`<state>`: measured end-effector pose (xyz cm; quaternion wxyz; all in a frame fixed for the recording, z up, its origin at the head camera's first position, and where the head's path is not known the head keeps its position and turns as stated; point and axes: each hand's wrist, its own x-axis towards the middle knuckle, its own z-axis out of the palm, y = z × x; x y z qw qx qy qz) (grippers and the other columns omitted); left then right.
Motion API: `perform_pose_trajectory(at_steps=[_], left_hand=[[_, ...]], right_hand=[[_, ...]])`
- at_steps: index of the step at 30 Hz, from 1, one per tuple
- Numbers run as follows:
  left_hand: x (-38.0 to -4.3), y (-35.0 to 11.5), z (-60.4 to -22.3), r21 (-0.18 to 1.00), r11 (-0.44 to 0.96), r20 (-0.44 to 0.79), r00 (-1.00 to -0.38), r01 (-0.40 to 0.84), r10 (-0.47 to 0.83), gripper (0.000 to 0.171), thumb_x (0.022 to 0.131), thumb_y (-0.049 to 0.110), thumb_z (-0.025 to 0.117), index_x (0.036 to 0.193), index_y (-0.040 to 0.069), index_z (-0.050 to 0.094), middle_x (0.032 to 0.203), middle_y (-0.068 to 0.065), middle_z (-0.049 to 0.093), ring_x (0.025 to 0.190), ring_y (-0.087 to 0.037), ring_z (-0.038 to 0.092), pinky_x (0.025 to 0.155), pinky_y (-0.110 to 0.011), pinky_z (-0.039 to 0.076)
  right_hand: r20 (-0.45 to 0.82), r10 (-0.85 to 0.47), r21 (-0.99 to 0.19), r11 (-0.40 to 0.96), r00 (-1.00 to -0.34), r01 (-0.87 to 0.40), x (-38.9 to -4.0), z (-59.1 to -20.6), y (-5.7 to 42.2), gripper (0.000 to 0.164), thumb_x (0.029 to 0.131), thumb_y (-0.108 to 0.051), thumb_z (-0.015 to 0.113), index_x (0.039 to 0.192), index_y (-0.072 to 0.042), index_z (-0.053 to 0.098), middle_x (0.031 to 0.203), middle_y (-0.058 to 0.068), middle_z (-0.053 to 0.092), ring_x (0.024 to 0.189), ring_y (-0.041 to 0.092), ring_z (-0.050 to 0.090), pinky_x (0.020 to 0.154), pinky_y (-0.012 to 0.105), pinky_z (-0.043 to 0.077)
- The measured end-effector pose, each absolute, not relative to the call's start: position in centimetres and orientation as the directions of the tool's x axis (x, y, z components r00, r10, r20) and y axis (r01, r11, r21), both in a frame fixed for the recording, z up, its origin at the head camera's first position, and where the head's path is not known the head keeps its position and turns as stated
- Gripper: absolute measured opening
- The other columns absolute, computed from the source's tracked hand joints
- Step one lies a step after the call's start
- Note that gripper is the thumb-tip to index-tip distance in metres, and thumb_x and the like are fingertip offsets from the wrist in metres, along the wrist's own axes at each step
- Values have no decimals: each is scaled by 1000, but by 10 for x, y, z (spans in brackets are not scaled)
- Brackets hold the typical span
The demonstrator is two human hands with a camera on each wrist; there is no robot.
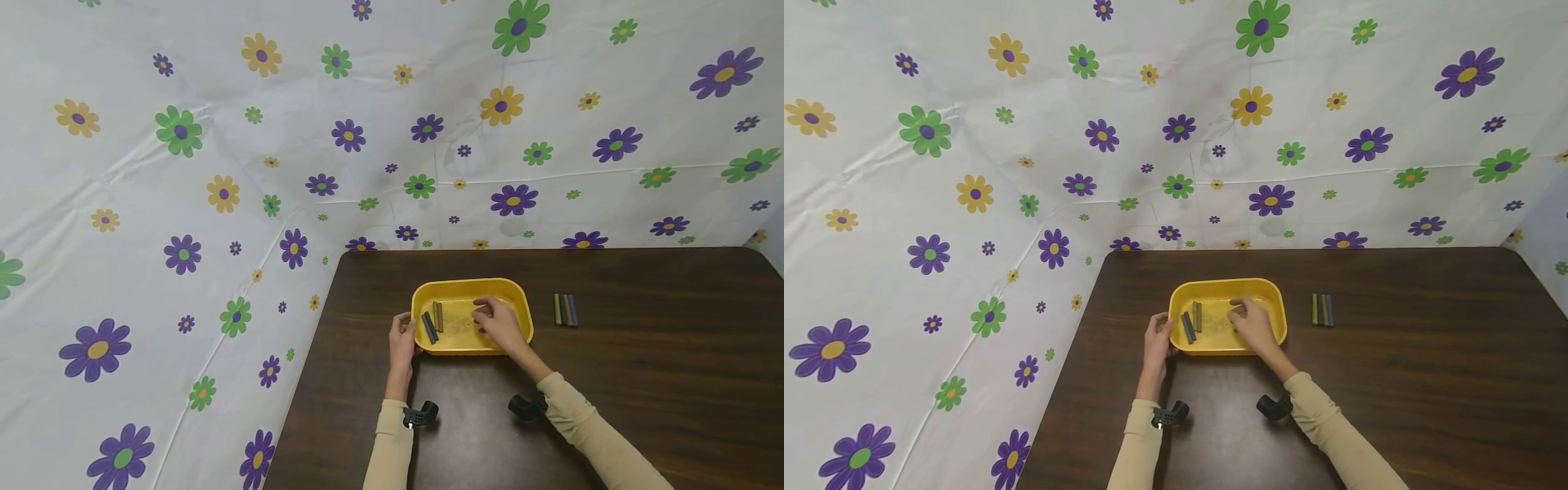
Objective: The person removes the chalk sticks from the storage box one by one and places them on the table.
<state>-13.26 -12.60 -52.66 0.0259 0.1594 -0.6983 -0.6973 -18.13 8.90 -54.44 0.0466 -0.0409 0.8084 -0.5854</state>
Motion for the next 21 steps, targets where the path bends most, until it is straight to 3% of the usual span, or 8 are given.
perform_pose_trajectory(at_steps=[6,15,21], left_hand=[[-133,-127,-530,985,-24,-174,-951,-173,-257,33,108,11,53,135,-8,53,103,-31,58,68,-25,54,61,-38,49],[-146,-124,-558,978,4,-197,-925,-209,-325,30,109,12,50,135,-3,54,107,-31,57,67,-20,51,55,-27,43],[-150,-130,-572,982,-36,-188,-937,-186,-293,33,109,16,52,137,-3,53,104,-30,58,67,-21,52,54,-29,44]], right_hand=[[-54,-135,-949,315,-989,8,-181,-550,79,38,101,-5,61,134,13,56,107,25,68,95,41,69,74,46,61],[-126,-141,-956,280,-982,82,-187,-553,62,43,98,-5,67,135,12,55,112,28,66,98,44,69,75,44,61],[-135,-159,-950,302,-978,83,-189,-555,53,43,97,-4,68,135,12,56,113,28,67,96,42,70,75,46,61]])
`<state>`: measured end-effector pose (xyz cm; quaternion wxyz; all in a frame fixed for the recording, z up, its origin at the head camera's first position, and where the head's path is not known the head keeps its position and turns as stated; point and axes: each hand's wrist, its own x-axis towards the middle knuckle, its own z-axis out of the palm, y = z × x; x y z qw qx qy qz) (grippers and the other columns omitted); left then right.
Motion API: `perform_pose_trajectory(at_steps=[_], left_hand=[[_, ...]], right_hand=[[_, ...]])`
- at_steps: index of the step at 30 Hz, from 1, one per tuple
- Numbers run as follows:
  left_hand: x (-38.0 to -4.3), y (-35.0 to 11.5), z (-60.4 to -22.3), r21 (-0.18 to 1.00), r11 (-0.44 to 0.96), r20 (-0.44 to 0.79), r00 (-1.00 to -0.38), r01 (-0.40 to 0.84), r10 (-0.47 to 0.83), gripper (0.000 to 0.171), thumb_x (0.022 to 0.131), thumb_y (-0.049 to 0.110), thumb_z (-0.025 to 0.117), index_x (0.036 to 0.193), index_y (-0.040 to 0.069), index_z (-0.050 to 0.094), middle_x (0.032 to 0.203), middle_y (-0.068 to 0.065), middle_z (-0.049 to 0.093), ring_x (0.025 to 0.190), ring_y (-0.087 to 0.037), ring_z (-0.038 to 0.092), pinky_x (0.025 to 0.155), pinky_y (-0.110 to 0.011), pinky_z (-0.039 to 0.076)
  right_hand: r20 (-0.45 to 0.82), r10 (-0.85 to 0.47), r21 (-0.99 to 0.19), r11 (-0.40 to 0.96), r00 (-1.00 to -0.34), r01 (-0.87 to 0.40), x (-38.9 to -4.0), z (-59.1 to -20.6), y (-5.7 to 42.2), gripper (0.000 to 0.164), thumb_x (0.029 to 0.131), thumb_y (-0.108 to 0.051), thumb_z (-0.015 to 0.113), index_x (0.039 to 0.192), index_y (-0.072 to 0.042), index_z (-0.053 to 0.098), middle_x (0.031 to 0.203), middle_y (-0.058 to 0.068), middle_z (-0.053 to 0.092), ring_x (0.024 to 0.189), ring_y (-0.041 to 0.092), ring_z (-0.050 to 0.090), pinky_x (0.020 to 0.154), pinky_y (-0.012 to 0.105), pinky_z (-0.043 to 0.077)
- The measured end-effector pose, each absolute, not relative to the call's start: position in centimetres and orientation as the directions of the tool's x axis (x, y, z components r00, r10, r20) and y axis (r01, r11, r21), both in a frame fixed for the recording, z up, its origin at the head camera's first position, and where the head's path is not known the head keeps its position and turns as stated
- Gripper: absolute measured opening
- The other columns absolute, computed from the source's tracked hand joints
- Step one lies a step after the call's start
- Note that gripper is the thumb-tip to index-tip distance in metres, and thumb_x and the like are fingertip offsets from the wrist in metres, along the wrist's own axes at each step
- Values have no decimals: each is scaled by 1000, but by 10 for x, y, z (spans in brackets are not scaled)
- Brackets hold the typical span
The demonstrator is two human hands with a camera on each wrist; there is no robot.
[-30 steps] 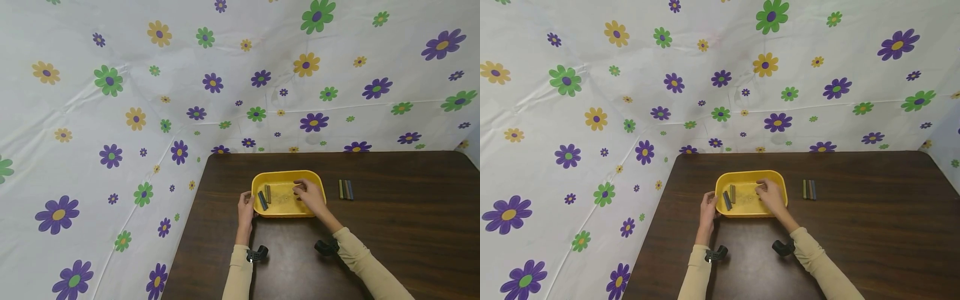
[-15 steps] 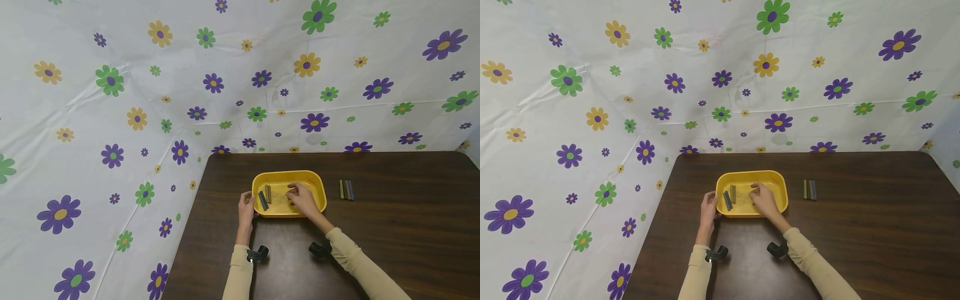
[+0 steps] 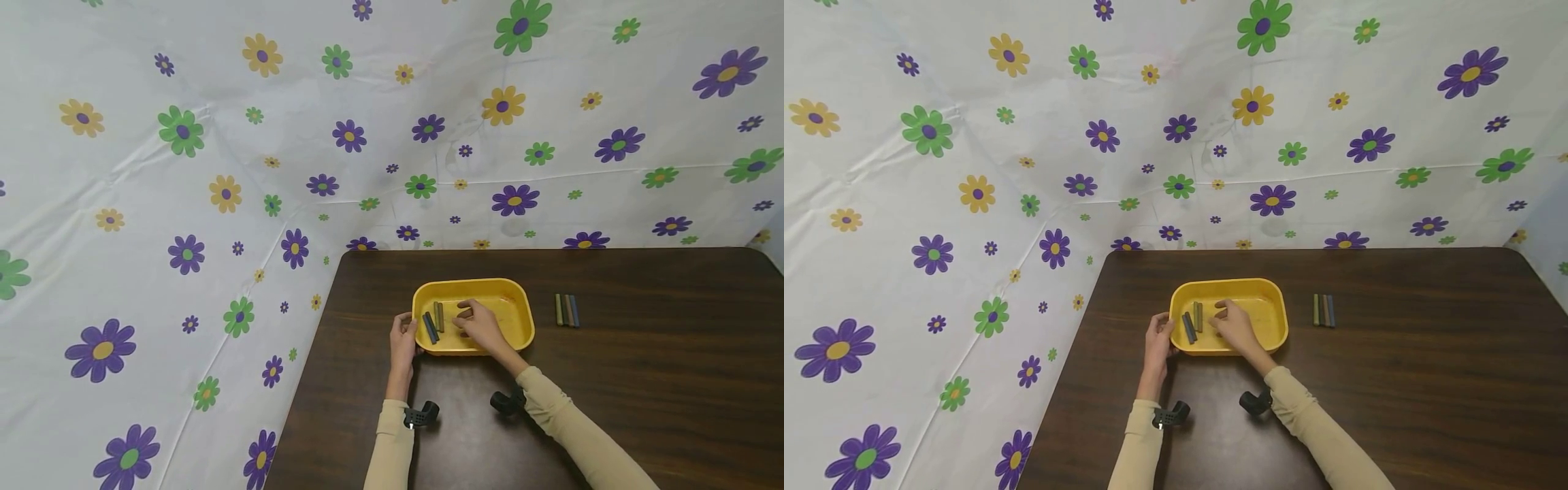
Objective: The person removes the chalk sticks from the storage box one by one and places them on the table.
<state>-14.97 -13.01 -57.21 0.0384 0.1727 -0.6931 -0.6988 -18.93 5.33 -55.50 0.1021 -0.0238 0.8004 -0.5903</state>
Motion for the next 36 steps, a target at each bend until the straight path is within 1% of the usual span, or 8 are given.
perform_pose_trajectory(at_steps=[4,8,13,20,27,34,36], left_hand=[[-148,-131,-571,985,-36,-174,-944,-171,-281,34,109,19,55,137,0,55,105,-26,60,68,-21,53,54,-29,44],[-147,-131,-569,984,-39,-175,-944,-171,-280,31,108,20,56,135,3,57,105,-23,61,66,-18,53,54,-28,45],[-147,-131,-571,985,-38,-172,-943,-168,-284,30,108,20,56,133,3,57,102,-22,60,62,-14,51,53,-27,45],[-148,-132,-572,985,-33,-172,-941,-170,-290,30,108,20,57,133,3,57,99,-21,59,60,-13,48,54,-28,44],[-148,-132,-571,981,-54,-196,-937,-188,-290,28,107,19,56,131,5,59,100,-20,59,64,-15,52,54,-28,46],[-148,-132,-570,982,-53,-191,-938,-183,-289,29,107,20,56,132,5,58,101,-19,59,67,-18,54,55,-28,46],[-148,-131,-571,982,-53,-189,-939,-181,-288,29,107,20,56,132,5,58,101,-19,59,67,-19,54,55,-28,46]], right_hand=[[-129,-174,-942,330,-976,65,-190,-553,50,43,96,-4,69,133,13,57,112,29,68,94,40,70,74,45,61],[-124,-182,-926,374,-975,48,-192,-551,44,43,94,-6,71,131,13,58,110,28,69,91,37,71,71,42,61],[-131,-204,-914,404,-970,39,-196,-552,37,45,94,-6,70,132,14,56,109,29,70,88,38,72,70,41,61],[-165,-202,-915,396,-965,74,-203,-554,29,46,93,-4,70,133,13,56,110,30,70,85,39,73,69,40,60],[-183,-185,-920,378,-966,102,-208,-559,23,45,92,-1,70,132,14,56,109,31,70,82,38,72,66,39,59],[-192,-196,-924,366,-962,111,-210,-560,19,47,92,1,68,134,15,53,110,32,68,79,38,71,65,42,60],[-202,-193,-922,367,-960,120,-211,-561,18,47,92,1,68,135,14,53,111,31,68,78,37,72,64,40,60]])
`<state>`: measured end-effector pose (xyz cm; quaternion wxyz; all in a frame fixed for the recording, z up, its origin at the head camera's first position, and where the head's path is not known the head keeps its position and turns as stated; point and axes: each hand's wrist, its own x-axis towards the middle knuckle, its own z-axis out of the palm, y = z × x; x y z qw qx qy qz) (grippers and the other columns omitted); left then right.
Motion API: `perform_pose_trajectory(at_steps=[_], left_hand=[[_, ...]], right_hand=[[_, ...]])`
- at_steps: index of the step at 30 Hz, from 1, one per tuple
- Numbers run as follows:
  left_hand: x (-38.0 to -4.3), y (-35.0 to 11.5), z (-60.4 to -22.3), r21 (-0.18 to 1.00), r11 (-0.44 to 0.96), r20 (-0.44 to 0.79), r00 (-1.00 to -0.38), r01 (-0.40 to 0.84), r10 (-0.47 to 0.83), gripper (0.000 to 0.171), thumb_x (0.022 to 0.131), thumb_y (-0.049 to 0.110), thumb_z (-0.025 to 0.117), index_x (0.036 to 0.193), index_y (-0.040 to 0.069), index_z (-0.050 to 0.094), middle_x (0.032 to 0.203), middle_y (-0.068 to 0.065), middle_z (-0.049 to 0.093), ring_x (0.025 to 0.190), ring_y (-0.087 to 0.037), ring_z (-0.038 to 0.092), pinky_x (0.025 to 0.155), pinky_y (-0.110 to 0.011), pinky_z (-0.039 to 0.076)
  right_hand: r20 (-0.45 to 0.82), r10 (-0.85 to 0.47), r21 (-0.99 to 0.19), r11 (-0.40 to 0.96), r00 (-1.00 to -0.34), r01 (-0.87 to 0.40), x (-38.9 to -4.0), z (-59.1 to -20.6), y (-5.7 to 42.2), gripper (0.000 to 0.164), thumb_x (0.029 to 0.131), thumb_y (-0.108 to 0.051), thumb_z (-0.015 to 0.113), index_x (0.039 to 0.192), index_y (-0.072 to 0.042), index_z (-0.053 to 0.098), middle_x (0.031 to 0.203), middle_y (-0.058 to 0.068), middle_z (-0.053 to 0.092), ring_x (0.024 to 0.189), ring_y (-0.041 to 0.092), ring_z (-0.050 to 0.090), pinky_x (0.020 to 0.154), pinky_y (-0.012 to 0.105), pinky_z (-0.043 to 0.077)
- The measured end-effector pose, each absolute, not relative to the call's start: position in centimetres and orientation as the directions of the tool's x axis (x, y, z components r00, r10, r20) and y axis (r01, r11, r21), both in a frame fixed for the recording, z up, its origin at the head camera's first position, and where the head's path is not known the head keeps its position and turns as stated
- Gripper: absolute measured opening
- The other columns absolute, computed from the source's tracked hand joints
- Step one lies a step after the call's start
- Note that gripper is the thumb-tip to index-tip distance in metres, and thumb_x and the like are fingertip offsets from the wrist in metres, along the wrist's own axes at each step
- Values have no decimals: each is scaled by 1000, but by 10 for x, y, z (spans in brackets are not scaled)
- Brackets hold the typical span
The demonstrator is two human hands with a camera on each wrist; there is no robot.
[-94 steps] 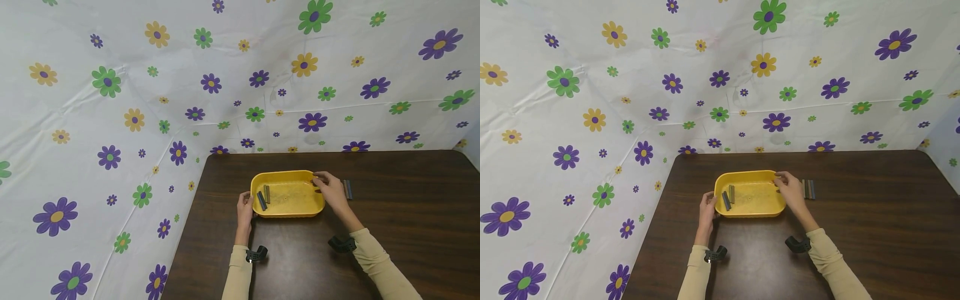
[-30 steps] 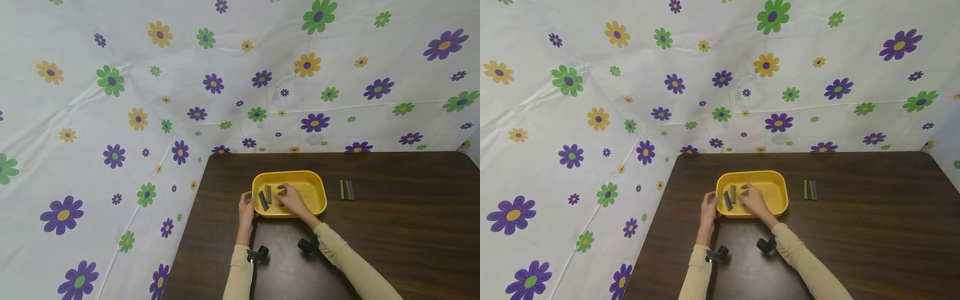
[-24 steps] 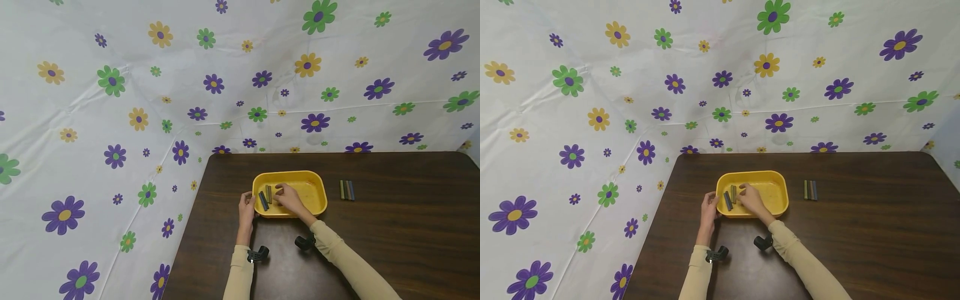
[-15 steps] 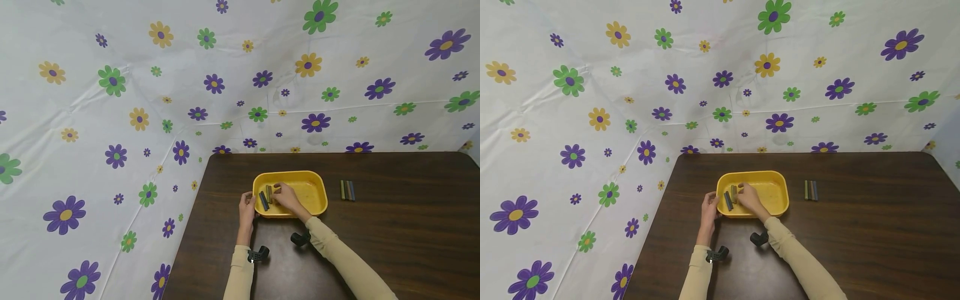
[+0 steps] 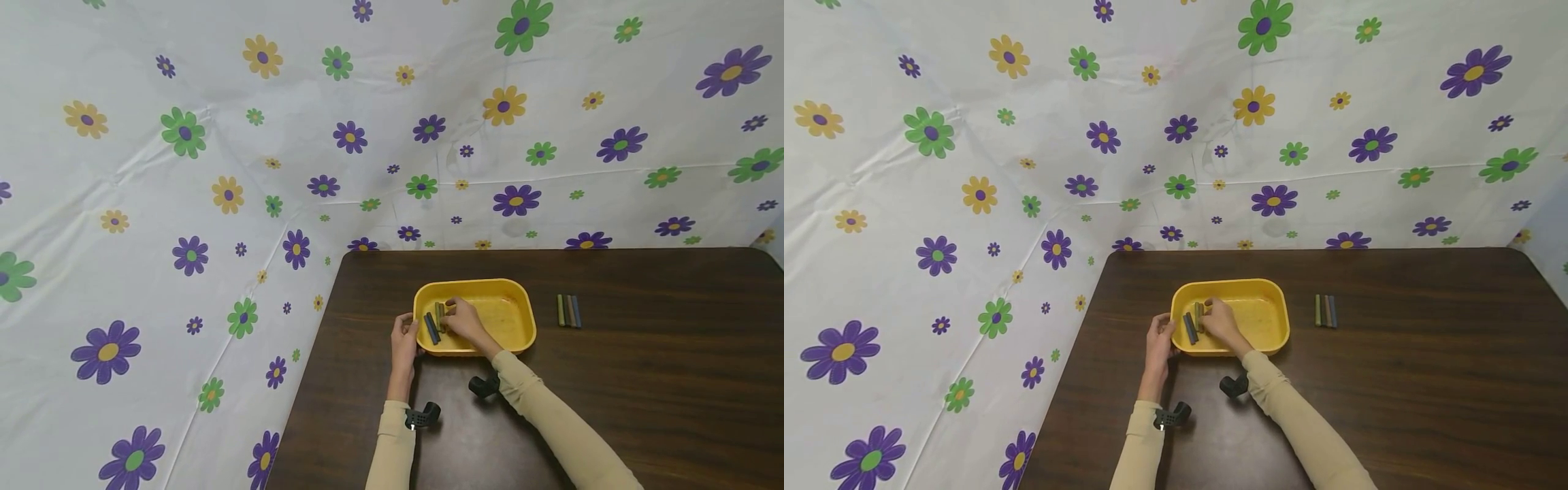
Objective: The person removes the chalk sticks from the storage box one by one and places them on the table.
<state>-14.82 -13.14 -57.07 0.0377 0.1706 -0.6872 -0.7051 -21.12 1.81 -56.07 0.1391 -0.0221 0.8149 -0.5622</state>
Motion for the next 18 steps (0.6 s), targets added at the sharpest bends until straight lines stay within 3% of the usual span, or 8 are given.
perform_pose_trajectory(at_steps=[5,18], left_hand=[[-149,-131,-572,982,-57,-189,-940,-180,-283,29,107,19,56,132,4,58,100,-19,60,65,-17,54,55,-28,46],[-146,-131,-570,986,-46,-165,-948,-158,-273,32,107,20,56,134,3,57,101,-22,59,62,-14,51,55,-29,45]], right_hand=[[-214,-183,-916,378,-960,132,-213,-562,15,48,91,0,70,134,12,55,107,27,71,75,28,70,62,35,58],[-203,-237,-918,382,-950,101,-213,-564,7,48,90,2,72,133,14,54,99,23,72,69,22,69,61,34,58]])
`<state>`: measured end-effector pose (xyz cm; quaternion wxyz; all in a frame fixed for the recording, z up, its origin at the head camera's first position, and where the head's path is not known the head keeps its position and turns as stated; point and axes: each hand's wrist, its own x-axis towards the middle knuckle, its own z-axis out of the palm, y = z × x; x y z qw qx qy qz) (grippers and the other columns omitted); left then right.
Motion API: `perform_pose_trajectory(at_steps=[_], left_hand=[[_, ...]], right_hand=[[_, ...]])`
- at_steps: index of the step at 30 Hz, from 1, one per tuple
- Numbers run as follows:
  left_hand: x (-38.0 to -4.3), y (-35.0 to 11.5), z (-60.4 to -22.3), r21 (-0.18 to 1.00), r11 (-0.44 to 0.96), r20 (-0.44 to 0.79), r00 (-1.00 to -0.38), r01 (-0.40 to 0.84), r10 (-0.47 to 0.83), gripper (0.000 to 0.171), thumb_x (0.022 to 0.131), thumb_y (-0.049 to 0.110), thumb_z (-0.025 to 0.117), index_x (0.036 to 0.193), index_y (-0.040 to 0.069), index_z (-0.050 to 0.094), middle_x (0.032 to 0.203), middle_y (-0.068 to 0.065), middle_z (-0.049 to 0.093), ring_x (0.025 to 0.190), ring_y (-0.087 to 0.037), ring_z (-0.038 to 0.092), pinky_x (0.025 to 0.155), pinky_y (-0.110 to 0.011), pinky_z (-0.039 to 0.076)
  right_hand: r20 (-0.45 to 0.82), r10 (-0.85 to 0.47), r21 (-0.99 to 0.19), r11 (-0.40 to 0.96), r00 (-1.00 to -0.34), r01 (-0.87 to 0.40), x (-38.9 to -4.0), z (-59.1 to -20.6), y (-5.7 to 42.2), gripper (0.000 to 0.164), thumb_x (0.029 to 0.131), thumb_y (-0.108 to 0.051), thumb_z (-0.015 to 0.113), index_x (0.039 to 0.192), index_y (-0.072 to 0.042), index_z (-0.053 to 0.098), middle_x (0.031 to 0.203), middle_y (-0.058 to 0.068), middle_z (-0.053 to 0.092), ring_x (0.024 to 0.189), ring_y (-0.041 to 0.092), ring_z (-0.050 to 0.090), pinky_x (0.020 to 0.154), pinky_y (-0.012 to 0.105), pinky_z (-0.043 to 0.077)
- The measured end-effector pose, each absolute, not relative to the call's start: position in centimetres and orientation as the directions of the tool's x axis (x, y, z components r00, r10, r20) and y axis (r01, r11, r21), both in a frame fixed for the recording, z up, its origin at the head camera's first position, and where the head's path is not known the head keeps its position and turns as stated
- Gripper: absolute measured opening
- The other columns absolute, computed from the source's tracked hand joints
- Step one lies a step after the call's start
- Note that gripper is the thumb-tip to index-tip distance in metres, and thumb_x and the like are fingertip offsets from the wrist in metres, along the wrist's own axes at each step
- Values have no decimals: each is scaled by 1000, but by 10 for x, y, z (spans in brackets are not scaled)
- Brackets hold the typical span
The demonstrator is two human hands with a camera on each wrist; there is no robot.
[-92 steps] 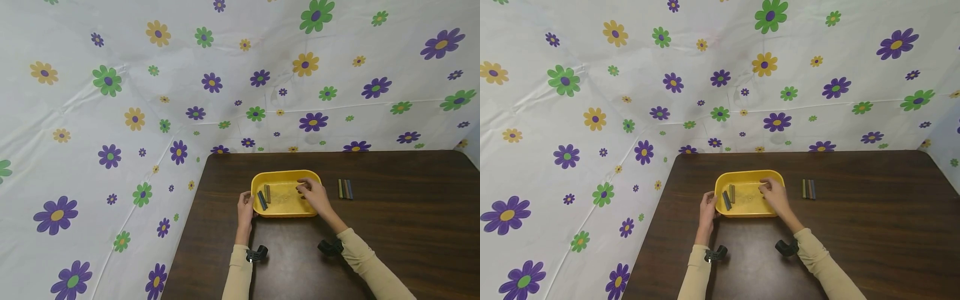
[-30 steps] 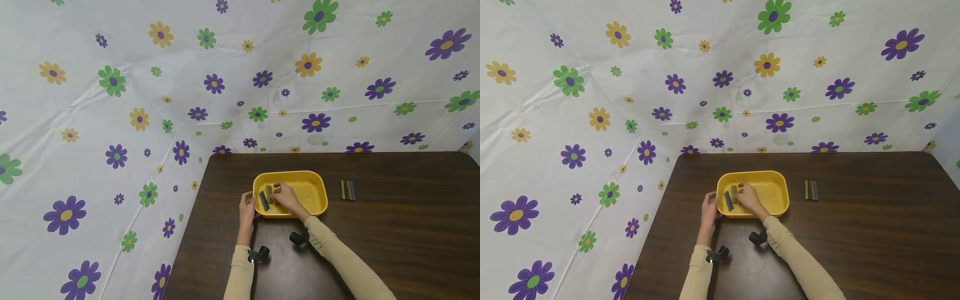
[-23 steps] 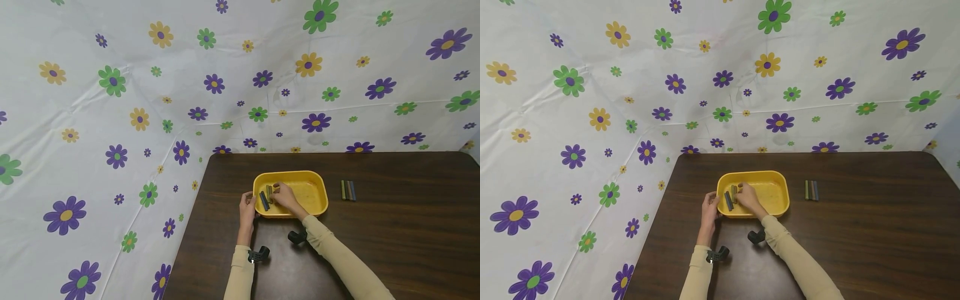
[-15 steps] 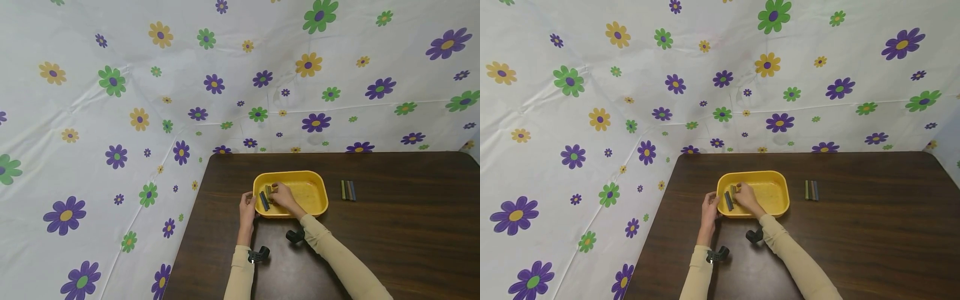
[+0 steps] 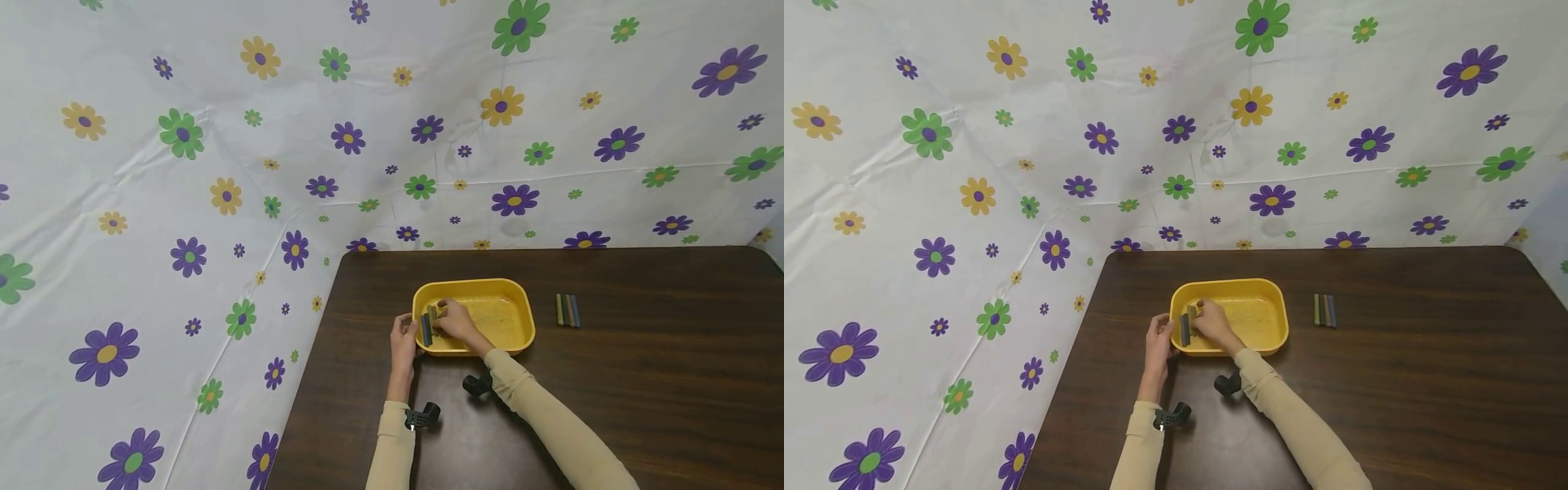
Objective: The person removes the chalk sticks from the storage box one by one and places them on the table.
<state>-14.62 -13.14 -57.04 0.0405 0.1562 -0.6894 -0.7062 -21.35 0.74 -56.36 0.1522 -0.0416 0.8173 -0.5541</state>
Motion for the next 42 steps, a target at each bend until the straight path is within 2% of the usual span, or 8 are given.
perform_pose_trajectory(at_steps=[9,18,24,32,42], left_hand=[[-147,-132,-569,986,-52,-170,-947,-162,-273,30,107,18,56,133,3,58,97,-19,59,59,-13,48,54,-28,44],[-147,-132,-569,985,-56,-170,-945,-160,-280,30,107,18,57,132,1,57,94,-17,59,55,-12,47,51,-26,44],[-149,-131,-569,982,-54,-189,-937,-181,-295,31,107,17,56,133,2,57,94,-18,59,55,-11,46,51,-26,43],[-151,-131,-568,982,-26,-189,-939,-189,-287,31,109,10,50,135,-7,52,98,-28,57,58,-16,47,54,-31,45],[-148,-132,-569,983,-46,-185,-939,-180,-291,30,107,19,56,133,4,57,97,-14,58,61,-14,51,52,-26,45]], right_hand=[[-183,-247,-894,444,-951,57,-216,-567,2,44,89,2,72,128,17,58,87,18,71,63,21,66,57,31,54],[-153,-249,-903,428,-956,33,-214,-566,-7,41,87,6,74,123,14,57,97,22,69,73,25,66,62,34,56],[-158,-244,-902,430,-957,40,-215,-568,-11,47,85,10,73,128,12,55,94,21,70,72,24,66,63,34,56],[-137,-252,-901,435,-958,15,-216,-567,-8,56,83,14,67,137,11,53,88,18,70,65,22,63,57,31,51],[-146,-245,-907,419,-958,31,-215,-565,-4,53,85,13,67,137,7,58,95,22,73,67,23,67,58,33,55]])
